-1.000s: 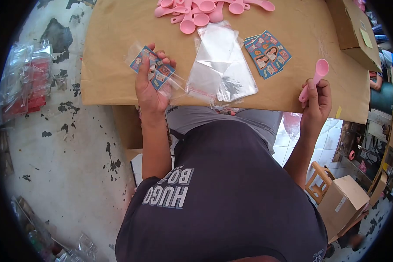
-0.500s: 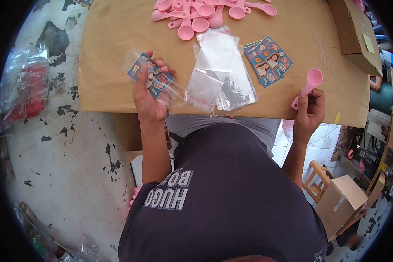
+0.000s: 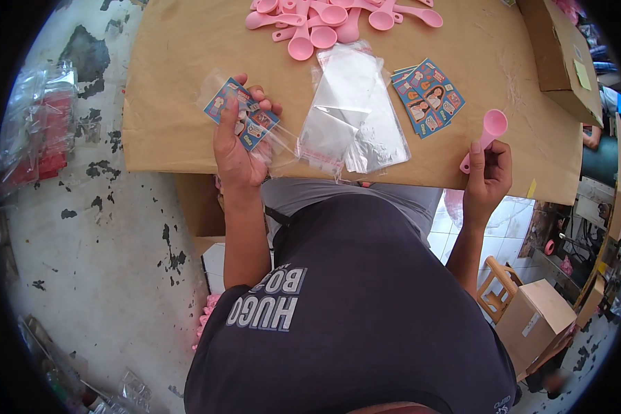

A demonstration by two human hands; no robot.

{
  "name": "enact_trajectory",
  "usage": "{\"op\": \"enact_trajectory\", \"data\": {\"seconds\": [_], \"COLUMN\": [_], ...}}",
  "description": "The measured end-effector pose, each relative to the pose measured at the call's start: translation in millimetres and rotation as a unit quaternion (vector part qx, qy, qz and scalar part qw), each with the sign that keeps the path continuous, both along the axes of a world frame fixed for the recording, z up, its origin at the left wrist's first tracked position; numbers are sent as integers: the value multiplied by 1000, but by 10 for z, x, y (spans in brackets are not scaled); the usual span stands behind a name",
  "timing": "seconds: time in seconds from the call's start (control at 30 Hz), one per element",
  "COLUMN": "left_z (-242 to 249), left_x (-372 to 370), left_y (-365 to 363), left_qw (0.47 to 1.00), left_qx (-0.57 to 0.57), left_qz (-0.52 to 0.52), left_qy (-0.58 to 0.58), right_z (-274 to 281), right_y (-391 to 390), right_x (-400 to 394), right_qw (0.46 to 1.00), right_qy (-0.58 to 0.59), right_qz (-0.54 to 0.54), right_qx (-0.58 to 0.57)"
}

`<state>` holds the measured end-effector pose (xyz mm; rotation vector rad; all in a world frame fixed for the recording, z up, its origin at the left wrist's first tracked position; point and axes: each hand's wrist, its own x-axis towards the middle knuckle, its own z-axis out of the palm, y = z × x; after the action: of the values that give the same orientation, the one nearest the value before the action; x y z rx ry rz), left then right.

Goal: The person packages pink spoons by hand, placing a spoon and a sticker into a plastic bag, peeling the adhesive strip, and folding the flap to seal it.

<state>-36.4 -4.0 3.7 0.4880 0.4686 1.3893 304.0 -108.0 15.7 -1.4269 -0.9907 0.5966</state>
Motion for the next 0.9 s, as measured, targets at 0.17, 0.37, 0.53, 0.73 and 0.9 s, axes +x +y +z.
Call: {"op": "enact_trajectory", "data": {"seconds": [0.17,0.37,0.53,0.73,0.9], "left_z": [11,7,13,8,5], "left_x": [9,9,10,6,5], "left_y": [0,2,-1,-2,2], "left_qw": [1000,1000,1000,1000,1000], "left_qx": [0,-4,-4,-7,-4], "left_qz": [-3,-3,-1,-1,-3], "left_qy": [-5,-10,-11,-8,-11], "right_z": [3,-4,-23,-16,-25], "right_y": [0,1,-2,-9,-11], "right_x": [-9,-4,0,-7,12], "right_qw": [1000,1000,1000,1000,1000], "right_qy": [-15,-6,-9,-7,-9], "right_qz": [-5,-3,-8,-10,-5], "right_qx": [-7,-7,-6,-5,-4]}}
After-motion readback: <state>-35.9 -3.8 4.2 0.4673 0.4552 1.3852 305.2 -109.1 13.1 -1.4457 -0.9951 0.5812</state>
